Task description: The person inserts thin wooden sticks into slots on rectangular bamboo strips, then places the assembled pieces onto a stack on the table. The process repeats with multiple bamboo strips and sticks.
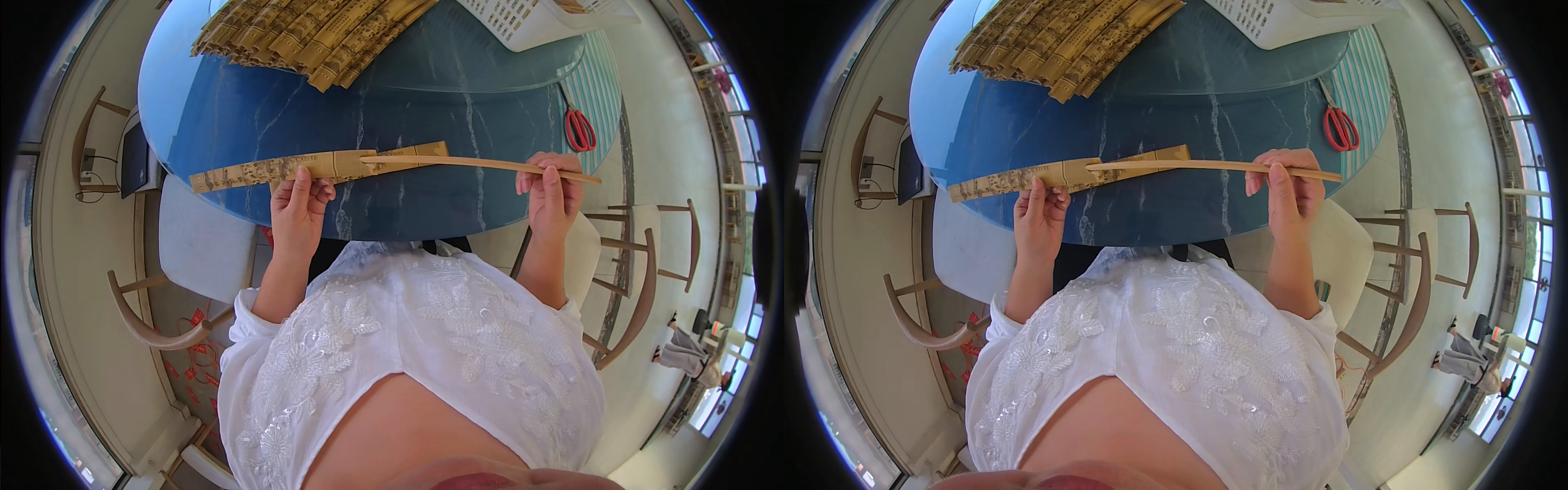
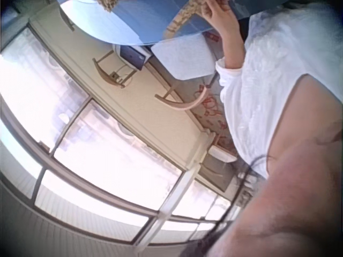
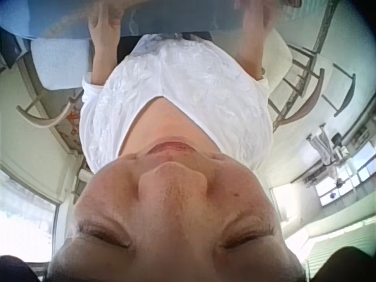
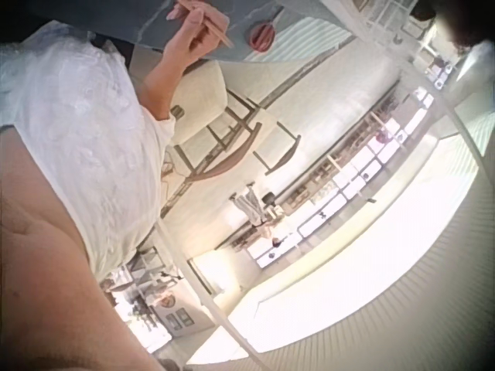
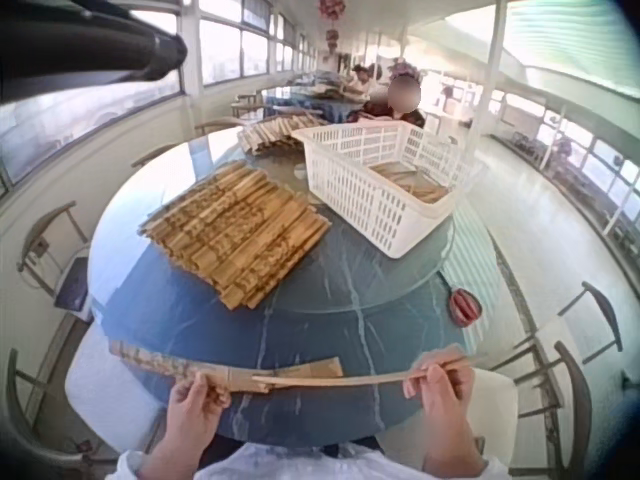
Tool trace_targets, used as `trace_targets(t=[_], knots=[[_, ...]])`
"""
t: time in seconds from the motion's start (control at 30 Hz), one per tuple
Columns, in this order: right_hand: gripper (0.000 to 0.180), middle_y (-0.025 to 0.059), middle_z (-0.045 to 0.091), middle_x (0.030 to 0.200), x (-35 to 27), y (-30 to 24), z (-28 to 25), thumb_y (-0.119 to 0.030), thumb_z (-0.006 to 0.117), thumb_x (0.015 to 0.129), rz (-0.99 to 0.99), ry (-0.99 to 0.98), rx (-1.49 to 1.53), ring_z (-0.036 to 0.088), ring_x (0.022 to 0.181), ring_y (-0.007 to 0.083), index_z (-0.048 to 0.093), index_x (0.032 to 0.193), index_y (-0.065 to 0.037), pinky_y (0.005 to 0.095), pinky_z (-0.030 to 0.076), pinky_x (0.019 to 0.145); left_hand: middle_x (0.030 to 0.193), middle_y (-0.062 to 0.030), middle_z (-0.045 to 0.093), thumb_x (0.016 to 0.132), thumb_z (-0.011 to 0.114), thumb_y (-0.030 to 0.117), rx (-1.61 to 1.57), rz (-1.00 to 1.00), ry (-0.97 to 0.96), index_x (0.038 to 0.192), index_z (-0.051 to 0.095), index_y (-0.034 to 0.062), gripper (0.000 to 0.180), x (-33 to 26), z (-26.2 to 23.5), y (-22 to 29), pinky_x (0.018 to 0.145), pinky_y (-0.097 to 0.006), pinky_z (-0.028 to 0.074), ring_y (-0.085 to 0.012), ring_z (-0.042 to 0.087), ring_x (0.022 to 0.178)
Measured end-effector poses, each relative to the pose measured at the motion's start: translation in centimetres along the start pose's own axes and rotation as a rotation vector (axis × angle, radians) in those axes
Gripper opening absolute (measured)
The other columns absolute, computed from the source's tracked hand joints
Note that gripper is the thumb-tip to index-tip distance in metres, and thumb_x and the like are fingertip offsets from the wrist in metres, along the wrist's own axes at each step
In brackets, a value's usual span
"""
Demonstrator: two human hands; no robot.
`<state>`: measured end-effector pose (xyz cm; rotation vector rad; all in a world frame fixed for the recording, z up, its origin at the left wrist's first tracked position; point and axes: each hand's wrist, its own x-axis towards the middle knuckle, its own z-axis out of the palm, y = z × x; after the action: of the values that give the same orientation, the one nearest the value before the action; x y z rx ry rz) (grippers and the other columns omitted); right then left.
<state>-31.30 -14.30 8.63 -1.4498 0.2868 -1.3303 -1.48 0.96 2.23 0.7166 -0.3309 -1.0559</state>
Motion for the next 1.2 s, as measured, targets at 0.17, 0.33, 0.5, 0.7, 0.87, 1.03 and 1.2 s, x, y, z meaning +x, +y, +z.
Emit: trace_targets(t=[0.17,0.33,0.5,0.7,0.87,1.03,1.2], knots=[[0.007,0.0133,0.061,0.085,-0.5,0.9,1.0,-0.002,0.055,0.098,0.054,-0.020,0.052,0.057,0.069,0.0180,0.059,0.102,0.003,0.0295,0.049,0.060,0.088,-0.0104,0.068,0.103,0.056,0.020,0.018,-0.036,-0.071,0.095,0.067,-0.0006,0.025,-0.4,0.8,-0.5,0.073,-0.033,0.052,-0.0177,0.063,0.080],[0.013,0.0119,0.063,0.087,-1.5,3.1,3.1,0.002,0.059,0.096,0.168,-0.077,0.080,0.060,0.074,0.0162,0.063,0.108,0.004,0.0267,0.049,0.063,0.088,-0.0103,0.069,0.103,0.057,0.020,0.049,-0.099,-0.097,0.095,0.067,-0.0017,0.025,-0.6,1.6,-1.0,0.074,-0.033,0.052,-0.0176,0.064,0.081],[0.018,0.0104,0.064,0.089,-1.7,3.8,4.1,-0.002,0.062,0.096,0.331,-0.026,0.216,0.060,0.074,0.0160,0.062,0.112,0.006,0.0279,0.049,0.065,0.088,-0.0111,0.069,0.102,0.058,0.019,0.063,-0.077,-0.048,0.093,0.067,-0.0013,0.024,-0.5,1.5,-0.8,0.073,-0.033,0.052,-0.0182,0.064,0.080],[0.015,0.0095,0.063,0.089,-1.3,3.0,0.8,-0.010,0.062,0.098,0.270,0.027,0.299,0.057,0.072,0.0155,0.065,0.105,0.003,0.0322,0.048,0.063,0.088,-0.0116,0.069,0.102,0.059,0.020,0.041,-0.010,-0.002,0.089,0.065,0.0002,0.024,-0.2,0.8,0.1,0.071,-0.033,0.052,-0.0182,0.064,0.079],[0.015,0.0084,0.064,0.090,-1.8,3.9,1.4,-0.010,0.062,0.098,0.342,-0.031,0.380,0.057,0.074,0.0157,0.065,0.105,0.002,0.0326,0.048,0.065,0.088,-0.0117,0.069,0.102,0.059,0.021,0.057,-0.051,-0.021,0.091,0.065,0.0002,0.024,-0.3,1.2,-0.2,0.072,-0.032,0.052,-0.0175,0.064,0.078],[0.019,0.0075,0.063,0.094,-1.6,5.3,3.6,-0.011,0.063,0.097,0.471,-0.080,0.503,0.059,0.079,0.0159,0.064,0.111,0.001,0.0330,0.050,0.072,0.088,-0.0115,0.069,0.102,0.059,0.021,0.091,-0.072,-0.053,0.094,0.066,-0.0010,0.025,-0.6,1.7,-0.5,0.073,-0.031,0.052,-0.0168,0.064,0.078],[0.024,0.0076,0.063,0.097,-1.8,6.4,5.5,-0.012,0.062,0.098,0.580,-0.120,0.535,0.061,0.082,0.0169,0.063,0.117,0.002,0.0328,0.051,0.075,0.086,-0.0090,0.068,0.103,0.056,0.021,0.161,-0.110,-0.077,0.095,0.067,-0.0003,0.026,-1.0,2.6,-0.8,0.070,-0.031,0.050,-0.0168,0.062,0.076]])
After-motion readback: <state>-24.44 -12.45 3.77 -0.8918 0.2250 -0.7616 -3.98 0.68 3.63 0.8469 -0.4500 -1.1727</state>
